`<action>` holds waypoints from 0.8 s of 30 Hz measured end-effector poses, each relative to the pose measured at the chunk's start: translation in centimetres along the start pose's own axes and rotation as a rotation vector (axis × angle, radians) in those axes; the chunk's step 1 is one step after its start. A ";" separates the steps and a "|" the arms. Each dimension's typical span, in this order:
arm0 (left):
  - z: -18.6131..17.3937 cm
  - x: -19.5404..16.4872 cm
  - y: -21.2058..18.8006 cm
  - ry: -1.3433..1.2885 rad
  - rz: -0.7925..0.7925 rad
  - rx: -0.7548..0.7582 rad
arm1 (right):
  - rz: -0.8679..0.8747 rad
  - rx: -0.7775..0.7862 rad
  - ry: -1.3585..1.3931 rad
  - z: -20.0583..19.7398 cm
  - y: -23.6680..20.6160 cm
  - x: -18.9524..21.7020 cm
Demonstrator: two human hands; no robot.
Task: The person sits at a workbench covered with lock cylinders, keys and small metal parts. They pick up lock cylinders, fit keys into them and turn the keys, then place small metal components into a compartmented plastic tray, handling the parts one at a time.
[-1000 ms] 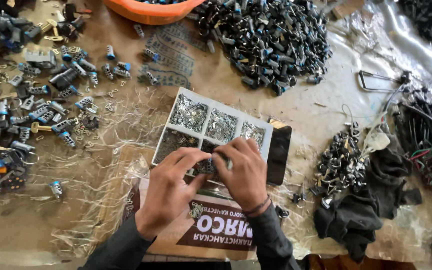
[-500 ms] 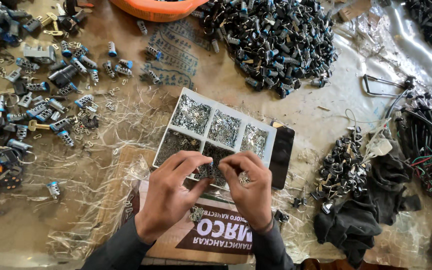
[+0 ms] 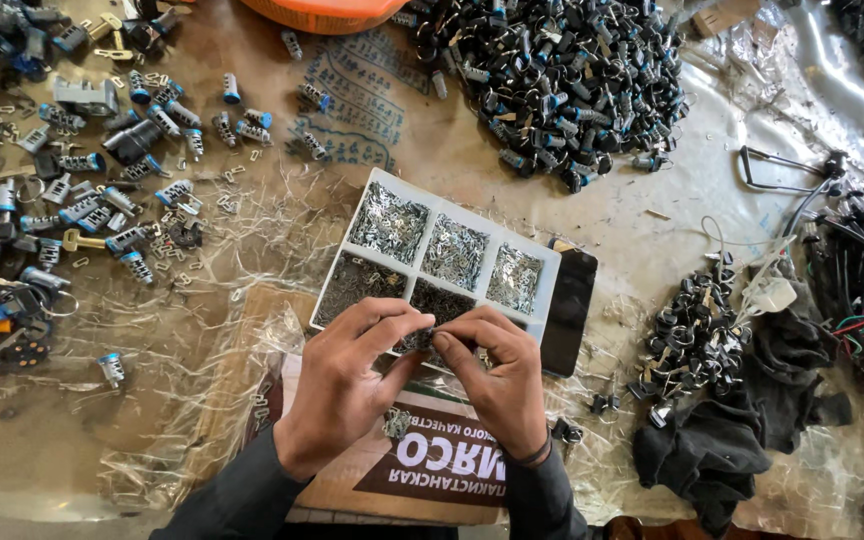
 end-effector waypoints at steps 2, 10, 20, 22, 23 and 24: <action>0.0 0.1 0.0 0.007 0.023 0.007 | 0.036 -0.005 0.041 0.1 0.0 0.2; 0.0 0.3 -0.2 0.022 0.071 0.017 | 0.071 -0.054 0.059 0.4 -0.5 0.1; 0.0 0.3 -0.4 -0.085 -0.012 -0.022 | 0.124 0.001 0.492 1.0 -1.0 -2.7; 0.0 0.2 -0.4 -0.124 -0.050 -0.019 | 0.095 -0.012 0.455 0.9 -1.0 -2.7; -0.1 0.3 -0.4 -0.142 -0.067 -0.015 | 0.075 -0.033 0.376 0.8 -1.0 -2.6; -0.1 0.2 -0.4 -0.161 -0.084 -0.011 | 0.056 -0.055 0.296 0.8 -1.1 -2.3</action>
Point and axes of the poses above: each hand's wrist, its own y-axis towards the middle knuckle, its own z-axis out of the palm, x = y × z, the point moved 1 cm from there along y, towards the middle knuckle, and after that the axes turned 13 degrees about x, right-handed, at the moved point
